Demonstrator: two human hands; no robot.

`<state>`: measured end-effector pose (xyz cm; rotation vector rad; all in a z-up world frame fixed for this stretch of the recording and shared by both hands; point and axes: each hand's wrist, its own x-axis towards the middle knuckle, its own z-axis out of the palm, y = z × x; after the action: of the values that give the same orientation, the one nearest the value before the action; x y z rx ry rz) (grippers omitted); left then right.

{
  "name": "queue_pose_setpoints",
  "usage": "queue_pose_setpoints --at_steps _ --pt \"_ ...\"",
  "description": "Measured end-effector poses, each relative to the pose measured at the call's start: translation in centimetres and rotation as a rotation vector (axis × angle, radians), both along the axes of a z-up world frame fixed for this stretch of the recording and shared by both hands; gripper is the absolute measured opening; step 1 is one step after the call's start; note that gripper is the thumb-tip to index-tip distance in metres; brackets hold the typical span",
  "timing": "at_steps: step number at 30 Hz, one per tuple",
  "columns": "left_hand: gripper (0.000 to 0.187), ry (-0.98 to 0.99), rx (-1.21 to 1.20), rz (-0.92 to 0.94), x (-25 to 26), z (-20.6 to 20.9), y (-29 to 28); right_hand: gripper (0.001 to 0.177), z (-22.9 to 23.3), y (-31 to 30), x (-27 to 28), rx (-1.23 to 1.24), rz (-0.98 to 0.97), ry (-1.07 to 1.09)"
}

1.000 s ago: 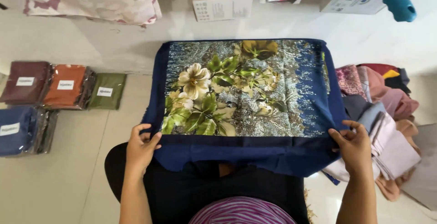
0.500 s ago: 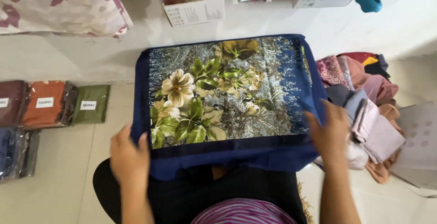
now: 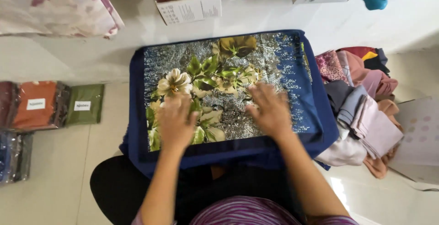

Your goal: Cleaning a floral hijab using a lint roller and then folding it neatly.

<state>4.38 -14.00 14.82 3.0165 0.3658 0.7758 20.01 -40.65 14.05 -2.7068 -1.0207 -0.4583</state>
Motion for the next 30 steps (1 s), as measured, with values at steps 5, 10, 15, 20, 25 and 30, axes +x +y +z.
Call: queue_pose_setpoints --at_steps 5,10,15,20,25,30 --pt "0.064 0.359 -0.268 0.308 -4.3 0.6 5.5 0.065 2.1 -8.3 3.2 -0.125 -0.348 0.211" --pt "0.062 0.203 -0.172 0.274 -5.4 -1.1 6.5 0.070 1.6 -10.0 4.4 -0.141 -0.413 0.332" --pt "0.065 -0.011 0.138 0.128 -1.3 2.0 0.0 0.057 5.3 -0.9 -2.7 0.009 -0.200 0.083" --pt "0.065 0.358 -0.330 -0.033 0.2 0.1 -5.4 0.062 1.6 4.0 -6.6 -0.107 0.128 0.238" --pt "0.066 0.416 -0.208 0.109 -4.9 0.9 0.3 0.065 1.5 -4.9 -2.5 -0.152 -0.039 0.056" --pt "0.072 0.402 -0.224 0.284 -8.7 -0.3 3.9 0.074 0.4 -12.4 0.6 -0.142 -0.313 0.315"
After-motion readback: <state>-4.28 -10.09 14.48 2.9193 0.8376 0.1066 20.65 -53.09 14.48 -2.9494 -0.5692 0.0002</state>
